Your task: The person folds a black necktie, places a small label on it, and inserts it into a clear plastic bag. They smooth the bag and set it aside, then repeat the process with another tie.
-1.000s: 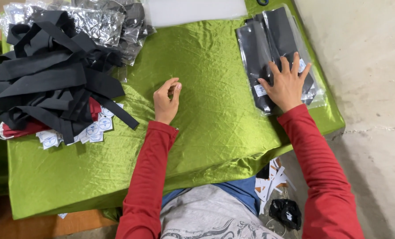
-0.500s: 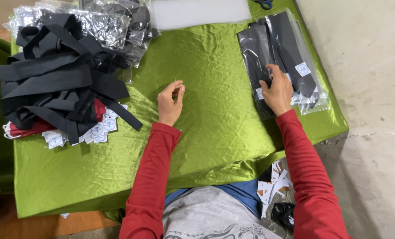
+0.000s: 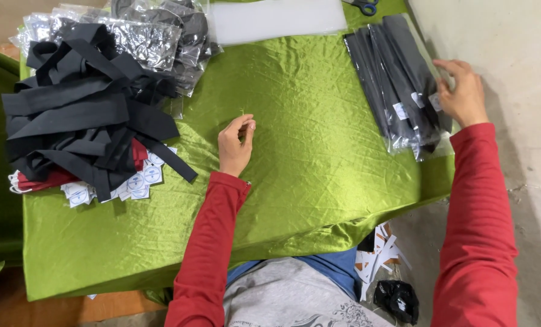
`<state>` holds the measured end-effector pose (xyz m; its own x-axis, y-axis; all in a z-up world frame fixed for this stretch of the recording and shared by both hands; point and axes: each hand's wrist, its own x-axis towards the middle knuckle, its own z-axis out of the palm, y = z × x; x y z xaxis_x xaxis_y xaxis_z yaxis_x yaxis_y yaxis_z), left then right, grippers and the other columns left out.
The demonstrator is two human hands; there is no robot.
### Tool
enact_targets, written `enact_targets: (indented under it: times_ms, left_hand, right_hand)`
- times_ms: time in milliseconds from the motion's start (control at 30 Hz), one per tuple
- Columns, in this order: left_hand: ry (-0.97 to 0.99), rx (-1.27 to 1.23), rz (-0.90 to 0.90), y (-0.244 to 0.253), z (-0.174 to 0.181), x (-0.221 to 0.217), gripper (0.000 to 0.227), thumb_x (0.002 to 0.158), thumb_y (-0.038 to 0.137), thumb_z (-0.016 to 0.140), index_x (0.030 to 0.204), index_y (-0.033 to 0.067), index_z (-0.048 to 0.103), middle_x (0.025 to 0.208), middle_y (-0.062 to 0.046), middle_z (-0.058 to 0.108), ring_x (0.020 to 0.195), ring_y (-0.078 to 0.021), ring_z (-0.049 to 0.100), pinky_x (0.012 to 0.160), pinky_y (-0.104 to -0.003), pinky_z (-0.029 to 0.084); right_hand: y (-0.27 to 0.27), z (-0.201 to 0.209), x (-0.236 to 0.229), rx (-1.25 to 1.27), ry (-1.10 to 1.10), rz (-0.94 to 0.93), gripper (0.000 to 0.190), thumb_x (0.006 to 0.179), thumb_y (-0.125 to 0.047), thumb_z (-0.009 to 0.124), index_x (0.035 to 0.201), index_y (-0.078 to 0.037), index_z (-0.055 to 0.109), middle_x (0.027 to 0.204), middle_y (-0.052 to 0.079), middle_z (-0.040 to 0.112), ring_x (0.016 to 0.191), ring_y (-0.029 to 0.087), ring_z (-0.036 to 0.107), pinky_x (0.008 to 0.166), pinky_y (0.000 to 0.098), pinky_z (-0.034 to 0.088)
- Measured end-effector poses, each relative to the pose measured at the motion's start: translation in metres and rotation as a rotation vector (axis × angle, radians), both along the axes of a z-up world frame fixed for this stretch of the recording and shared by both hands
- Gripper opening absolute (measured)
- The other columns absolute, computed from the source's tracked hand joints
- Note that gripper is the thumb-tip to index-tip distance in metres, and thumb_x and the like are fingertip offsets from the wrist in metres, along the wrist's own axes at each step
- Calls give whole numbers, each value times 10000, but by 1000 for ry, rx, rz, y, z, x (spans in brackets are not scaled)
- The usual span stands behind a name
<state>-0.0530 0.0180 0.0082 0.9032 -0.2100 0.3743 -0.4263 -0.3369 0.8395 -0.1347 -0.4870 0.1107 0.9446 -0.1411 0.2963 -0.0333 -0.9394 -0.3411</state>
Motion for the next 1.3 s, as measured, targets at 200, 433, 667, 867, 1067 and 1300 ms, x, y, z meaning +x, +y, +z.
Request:
enact_targets:
  times_ms: [200, 433, 667, 867, 1067, 1300]
  left_hand:
    - [-45, -125, -34, 0, -13, 6, 170, 1020, 37, 640, 1158, -40, 703, 965, -207, 742, 829, -317, 754, 696, -374, 634]
    - [-51, -119, -38, 0, -14, 6, 174, 1020, 42, 640, 1167, -27, 703, 967, -202, 738, 835, -316, 753, 698, -366, 633]
    - [-51, -113, -24, 0, -11, 7, 167, 1018, 43, 644, 1157, -26, 708, 959, -201, 740, 832, -326, 752, 701, -377, 636]
    - [-45, -120, -18, -1, -11, 4, 163, 1010, 45, 651, 1149, -13, 713, 950, -187, 740, 836, -315, 752, 708, -362, 632]
    - [-13, -69, 0, 0, -5, 1, 190, 997, 50, 657, 1170, -7, 712, 999, -155, 753, 870, -261, 748, 778, -333, 640]
    - [-3, -34, -7, 0, -1, 0, 208, 999, 53, 630, 1183, -9, 709, 1028, -126, 764, 871, -209, 737, 814, -310, 641]
  right_hand:
    - [68, -47, -5, -100, 177, -130, 562, 1112, -478, 518, 1563, -144, 538, 1598, 276, 416, 1422, 559, 392, 1091, 755, 307]
    - [106, -25, -1, -114, 219, -180, 672, 1063, -639, 493, 1581, -211, 504, 1612, 246, 391, 1431, 559, 379, 1062, 797, 283]
    - [106, -33, 3, -97, 282, -247, 739, 1049, -689, 439, 1613, -212, 456, 1667, 233, 307, 1477, 570, 260, 1081, 826, 226]
    - [101, -23, 1, -12, 312, -236, 745, 1035, -697, 450, 1628, -249, 396, 1673, 208, 273, 1471, 577, 268, 1076, 852, 205]
    - [109, -2, -4, 72, 226, -259, 667, 1063, -561, 428, 1606, -174, 402, 1664, 201, 274, 1474, 549, 251, 1066, 858, 160]
    - [77, -24, -7, 39, 166, -190, 583, 1119, -448, 413, 1490, -19, 549, 1490, 225, 549, 1321, 441, 504, 984, 611, 408]
